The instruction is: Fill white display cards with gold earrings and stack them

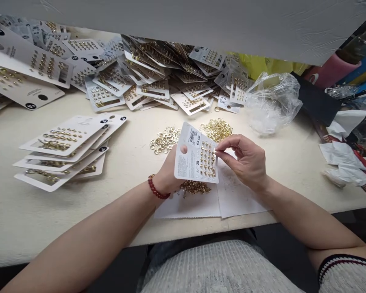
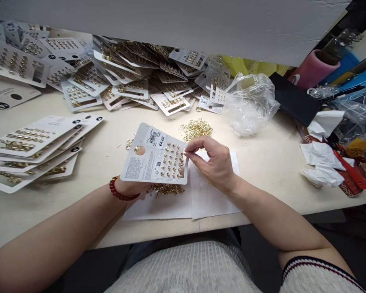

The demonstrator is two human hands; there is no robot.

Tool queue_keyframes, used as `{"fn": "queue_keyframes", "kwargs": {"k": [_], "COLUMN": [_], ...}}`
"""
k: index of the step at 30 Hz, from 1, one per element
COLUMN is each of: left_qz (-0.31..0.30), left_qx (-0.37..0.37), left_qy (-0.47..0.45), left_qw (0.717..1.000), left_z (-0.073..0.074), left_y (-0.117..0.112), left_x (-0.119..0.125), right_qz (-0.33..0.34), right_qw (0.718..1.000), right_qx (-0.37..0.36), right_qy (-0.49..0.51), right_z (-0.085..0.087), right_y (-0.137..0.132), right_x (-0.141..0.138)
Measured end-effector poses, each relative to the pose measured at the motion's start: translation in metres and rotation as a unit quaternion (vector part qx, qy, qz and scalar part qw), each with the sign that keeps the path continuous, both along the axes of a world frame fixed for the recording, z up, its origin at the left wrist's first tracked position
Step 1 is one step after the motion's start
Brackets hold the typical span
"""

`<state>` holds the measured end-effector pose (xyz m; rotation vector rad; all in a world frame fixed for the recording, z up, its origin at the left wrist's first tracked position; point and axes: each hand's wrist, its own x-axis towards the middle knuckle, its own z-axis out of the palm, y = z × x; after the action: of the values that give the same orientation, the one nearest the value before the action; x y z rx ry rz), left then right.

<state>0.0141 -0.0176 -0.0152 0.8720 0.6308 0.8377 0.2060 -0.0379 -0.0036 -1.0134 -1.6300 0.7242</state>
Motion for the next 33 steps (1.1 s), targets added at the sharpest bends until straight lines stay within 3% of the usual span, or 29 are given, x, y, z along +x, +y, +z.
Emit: {"fn": "queue_keyframes", "kwargs": {"k": [8,13,33], "left_qz": [0.016,0.026,0.026], "left_qx": [0.043,0.049,0.064], "left_qy": [0.079,0.073,0.078], "left_qw": [0.996,0.996,0.995], "left_z": [0.013,0.017,0.015], "left_y": [0.0,0.0,0.003], "left_x": [0.003,0.006,0.005], "right_qz": [0.002,0.004,-0.009], "right_qw": [1.0,1.0,1.0], "right_qx": [0.018,0.021,-0.002], "right_qy": [-0.012,-0.004,0.015], "right_z": [-0.001,-0.004,-0.003], "right_y": [0.001,-0.001,-0.001], "right_x": [0.0,0.001,0.0]}}
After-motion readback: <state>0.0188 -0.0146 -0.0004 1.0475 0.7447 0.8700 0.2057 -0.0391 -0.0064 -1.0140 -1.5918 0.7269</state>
